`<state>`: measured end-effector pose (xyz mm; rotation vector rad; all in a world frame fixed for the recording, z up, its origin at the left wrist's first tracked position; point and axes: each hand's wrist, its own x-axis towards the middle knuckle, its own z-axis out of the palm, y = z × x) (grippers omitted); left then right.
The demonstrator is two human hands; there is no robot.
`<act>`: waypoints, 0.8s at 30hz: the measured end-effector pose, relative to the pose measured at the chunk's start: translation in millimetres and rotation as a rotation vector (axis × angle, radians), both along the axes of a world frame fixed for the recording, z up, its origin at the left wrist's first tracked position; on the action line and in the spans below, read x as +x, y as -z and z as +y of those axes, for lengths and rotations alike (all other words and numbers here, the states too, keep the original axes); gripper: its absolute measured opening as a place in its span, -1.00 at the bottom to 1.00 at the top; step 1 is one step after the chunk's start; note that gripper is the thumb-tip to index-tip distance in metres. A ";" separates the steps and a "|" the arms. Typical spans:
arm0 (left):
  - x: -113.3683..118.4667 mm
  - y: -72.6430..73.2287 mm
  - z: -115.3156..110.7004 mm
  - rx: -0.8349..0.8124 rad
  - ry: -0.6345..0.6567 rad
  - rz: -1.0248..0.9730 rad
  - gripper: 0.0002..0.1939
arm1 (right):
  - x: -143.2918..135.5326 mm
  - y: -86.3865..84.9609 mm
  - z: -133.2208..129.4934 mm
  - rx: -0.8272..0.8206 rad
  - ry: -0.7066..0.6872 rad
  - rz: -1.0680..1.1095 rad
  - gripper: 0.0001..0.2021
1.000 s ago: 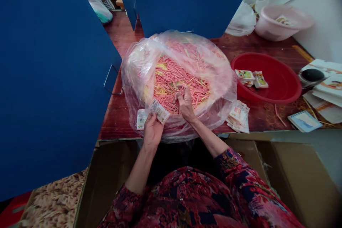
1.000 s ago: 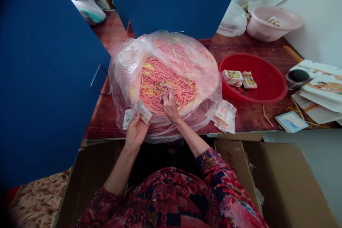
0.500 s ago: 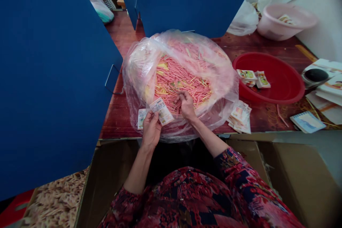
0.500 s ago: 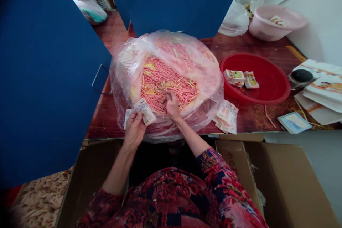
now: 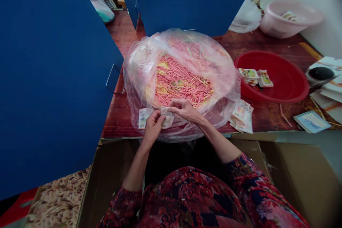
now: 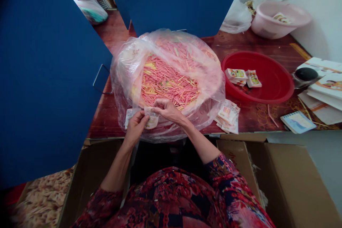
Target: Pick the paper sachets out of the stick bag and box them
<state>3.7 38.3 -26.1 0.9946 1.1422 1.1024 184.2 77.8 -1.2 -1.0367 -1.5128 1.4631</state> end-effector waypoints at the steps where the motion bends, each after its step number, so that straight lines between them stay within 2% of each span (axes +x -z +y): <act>1: -0.8 -0.4 0.1 -0.001 0.000 0.005 -0.72 | -0.4 1.0 0.0 0.042 0.007 -0.042 -0.69; 5: -0.3 0.4 -2.7 -0.037 -0.008 0.000 -0.63 | -6.4 8.6 -3.8 0.122 0.138 -0.087 -0.69; 10: 3.3 0.3 -6.4 0.047 -0.101 0.241 -0.66 | -19.1 13.4 -14.0 0.095 0.199 -0.093 -0.61; 13: 3.3 -2.7 -8.0 0.109 -0.129 0.308 -0.65 | -21.9 13.4 -14.1 -0.127 0.287 0.122 -0.59; 15: 2.1 -4.2 -9.5 0.114 -0.133 0.315 -0.66 | -19.5 10.9 -10.8 -0.306 0.348 0.343 -0.68; 17: 0.8 -4.7 -11.5 0.107 -0.108 0.311 -0.68 | -15.4 5.1 -6.4 -0.366 0.403 0.546 -0.80; 20: 1.3 -3.6 -14.4 0.107 -0.059 0.280 -0.72 | -12.6 -7.8 -1.4 -0.238 0.474 0.694 -0.85; 24: 6.6 -1.9 -17.1 0.088 -0.035 0.222 -0.72 | -20.3 -20.0 -1.3 -0.073 0.513 0.649 -0.84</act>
